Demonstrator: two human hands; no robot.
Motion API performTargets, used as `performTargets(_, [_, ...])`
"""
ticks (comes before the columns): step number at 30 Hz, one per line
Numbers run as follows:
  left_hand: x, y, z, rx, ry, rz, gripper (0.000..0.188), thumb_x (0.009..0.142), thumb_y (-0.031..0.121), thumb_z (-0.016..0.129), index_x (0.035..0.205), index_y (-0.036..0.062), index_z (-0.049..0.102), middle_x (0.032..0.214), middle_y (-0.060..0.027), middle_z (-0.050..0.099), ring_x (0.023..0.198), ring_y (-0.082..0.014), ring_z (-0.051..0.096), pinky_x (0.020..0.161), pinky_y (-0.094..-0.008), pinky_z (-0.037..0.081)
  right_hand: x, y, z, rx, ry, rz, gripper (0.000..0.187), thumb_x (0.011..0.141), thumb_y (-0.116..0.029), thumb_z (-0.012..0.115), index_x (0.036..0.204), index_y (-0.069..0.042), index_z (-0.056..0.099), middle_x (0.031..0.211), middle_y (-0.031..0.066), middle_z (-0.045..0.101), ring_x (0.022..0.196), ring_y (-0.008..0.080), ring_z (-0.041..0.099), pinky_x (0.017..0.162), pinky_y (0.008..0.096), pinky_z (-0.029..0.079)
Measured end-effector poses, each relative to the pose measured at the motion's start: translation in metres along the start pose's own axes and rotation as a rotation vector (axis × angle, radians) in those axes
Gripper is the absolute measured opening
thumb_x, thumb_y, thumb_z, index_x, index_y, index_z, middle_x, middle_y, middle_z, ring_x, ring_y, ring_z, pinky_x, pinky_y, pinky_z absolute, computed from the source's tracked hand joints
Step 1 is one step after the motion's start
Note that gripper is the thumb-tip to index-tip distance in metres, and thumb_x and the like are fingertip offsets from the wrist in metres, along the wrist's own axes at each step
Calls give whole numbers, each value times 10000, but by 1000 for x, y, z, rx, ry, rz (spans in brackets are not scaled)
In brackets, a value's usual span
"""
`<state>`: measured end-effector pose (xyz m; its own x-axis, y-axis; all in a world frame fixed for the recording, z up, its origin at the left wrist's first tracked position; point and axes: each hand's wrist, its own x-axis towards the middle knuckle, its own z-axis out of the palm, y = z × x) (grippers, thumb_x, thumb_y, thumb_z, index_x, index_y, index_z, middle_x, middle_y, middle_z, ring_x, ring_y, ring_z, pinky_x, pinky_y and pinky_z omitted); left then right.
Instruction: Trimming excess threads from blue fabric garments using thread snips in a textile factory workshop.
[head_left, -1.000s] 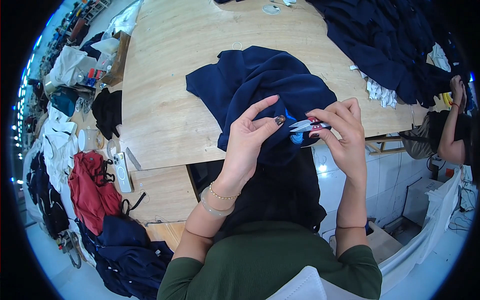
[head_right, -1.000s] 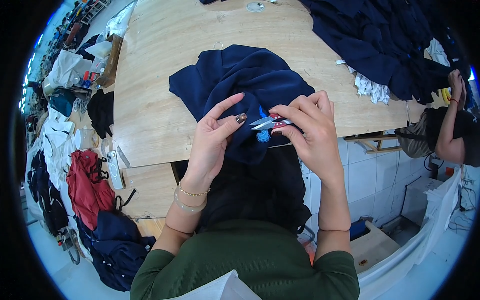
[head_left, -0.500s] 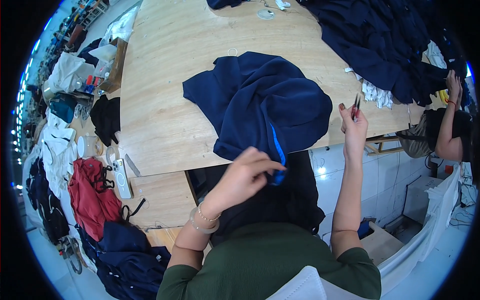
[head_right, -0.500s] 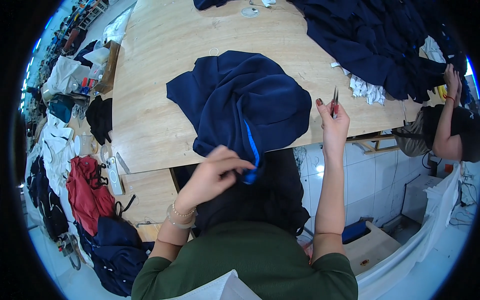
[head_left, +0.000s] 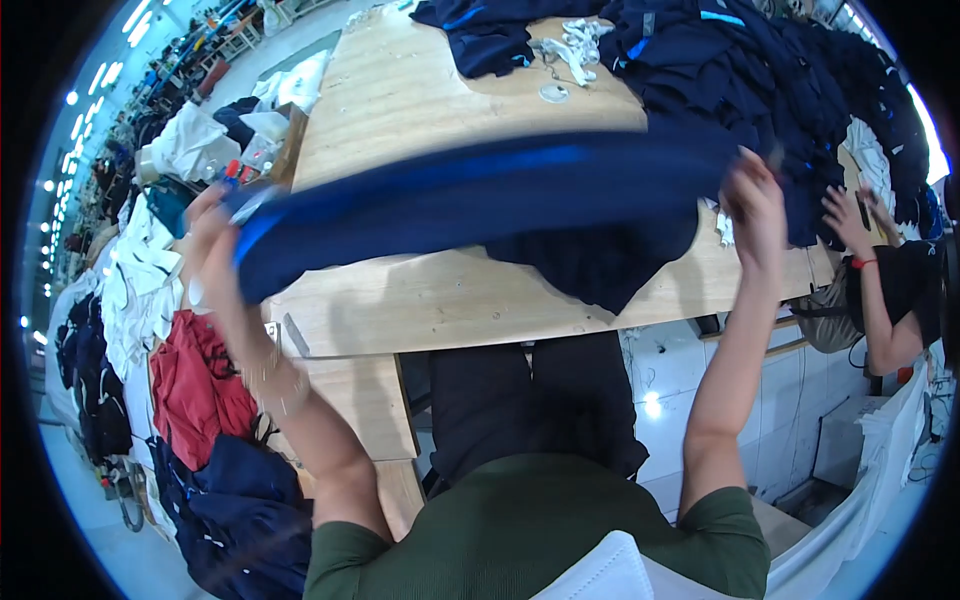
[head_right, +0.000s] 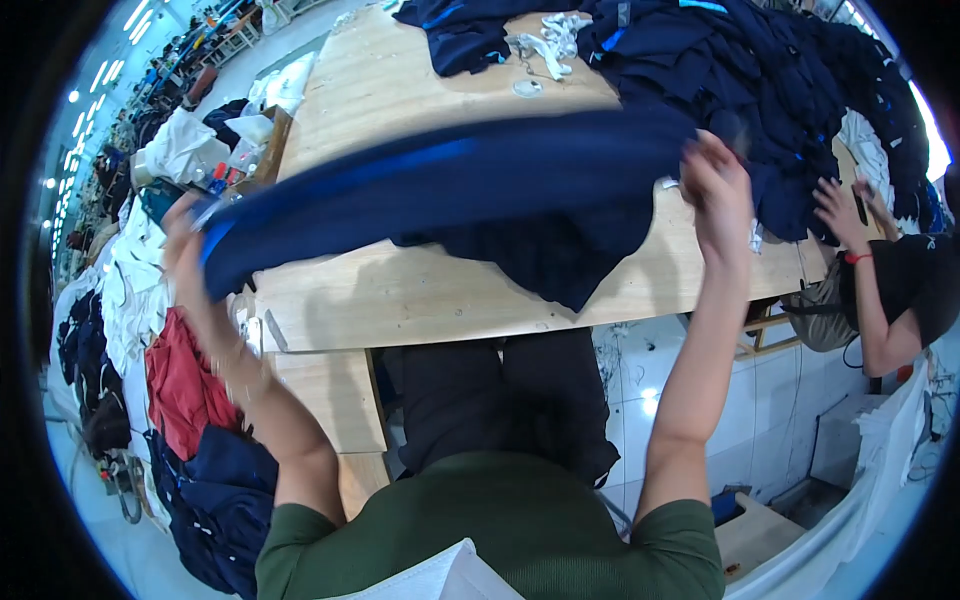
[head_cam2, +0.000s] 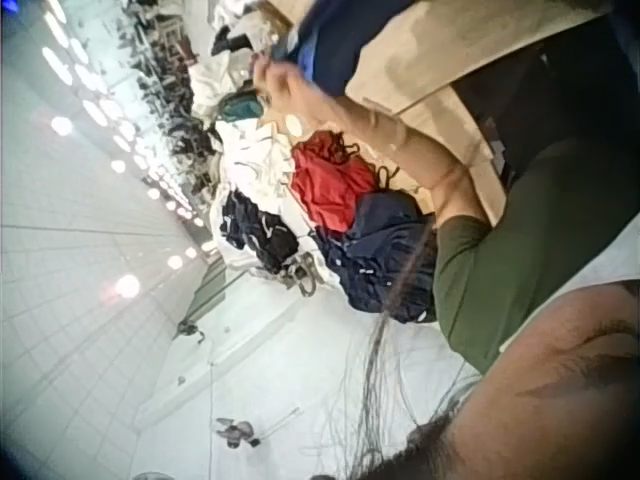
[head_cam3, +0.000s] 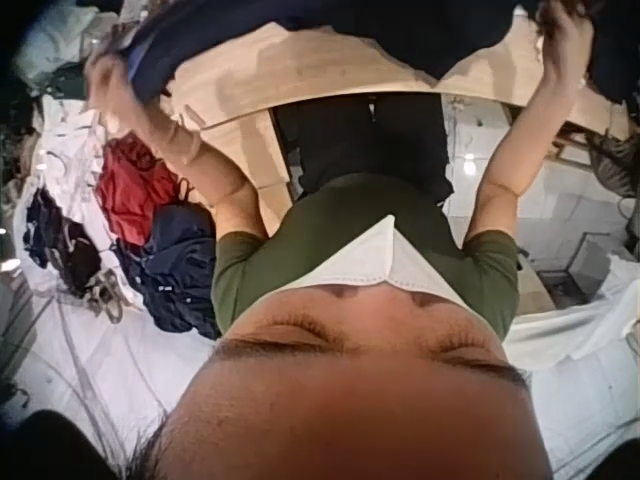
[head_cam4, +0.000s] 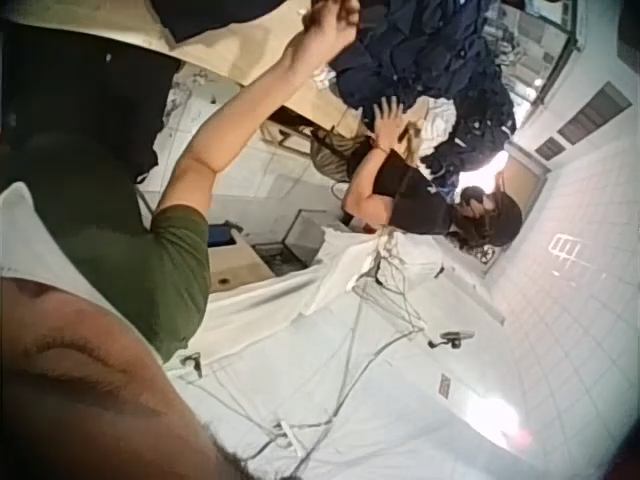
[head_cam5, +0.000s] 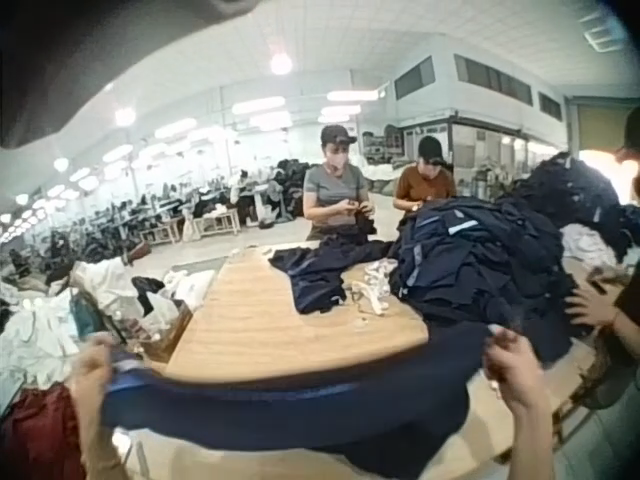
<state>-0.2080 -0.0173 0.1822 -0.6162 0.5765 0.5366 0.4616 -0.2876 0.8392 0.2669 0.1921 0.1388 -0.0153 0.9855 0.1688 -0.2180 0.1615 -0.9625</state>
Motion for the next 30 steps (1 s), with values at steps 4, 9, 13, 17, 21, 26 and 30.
performTargets(4, [30, -38, 18, -97, -201, -174, 234, 811, -82, 459, 630, 54, 520, 1044, -67, 621, 703, -71, 484, 602, -186, 366, 26, -4, 26, -129, 60, -29, 98, 900, -168, 656, 917, -91, 599, 635, -91, 436, 468, 13, 331, 435, 206, 186])
performTargets(9, [60, 13, -5, -475, -80, -115, 188, 952, 27, 500, 790, 29, 596, 1029, -107, 654, 817, -141, 609, 749, -256, 519, 11, -61, 3, 2, -57, -230, 71, 930, -147, 617, 960, -82, 618, 664, -79, 478, 451, 13, 329, 440, 196, 202])
performTargets(13, [79, 73, -64, -495, -48, 111, 188, 941, 159, 577, 979, -10, 650, 1065, -125, 658, 980, -207, 620, 937, -346, 490, -19, -116, 5, 129, -100, -397, 81, 931, -139, 614, 963, -65, 624, 693, -59, 554, 453, 7, 331, 430, 183, 200])
performTargets(17, [103, 142, -54, -424, 252, 102, 223, 982, 111, 478, 1073, -48, 606, 1017, -171, 651, 943, -241, 641, 907, -395, 522, -38, -166, -8, 88, -136, -609, 152, 954, -153, 581, 1045, -46, 638, 692, -34, 554, 439, 17, 325, 435, 175, 192])
performTargets(21, [161, 149, -28, -248, 193, 52, 256, 963, 135, 513, 1128, -39, 602, 846, -105, 668, 815, -216, 663, 875, -341, 539, -19, -174, 20, 66, -57, -637, 153, 953, -148, 579, 1049, -44, 637, 676, -35, 527, 457, 25, 350, 450, 187, 204])
performTargets(26, [240, 23, 34, 68, 174, 51, 247, 866, 95, 551, 1044, 110, 721, 819, 12, 653, 682, -67, 541, 618, -207, 416, 59, -94, 55, 132, -207, -219, 134, 925, -202, 627, 895, -73, 612, 621, -36, 471, 453, 64, 380, 455, 231, 242])
performTargets(30, [165, -44, 137, 157, -250, 368, 350, 854, 4, 525, 1191, 59, 600, 1160, -101, 621, 1076, -203, 580, 915, -310, 459, 107, 17, 16, -193, -29, -4, 216, 911, -237, 633, 788, -67, 580, 631, 20, 552, 403, 97, 448, 392, 249, 305])
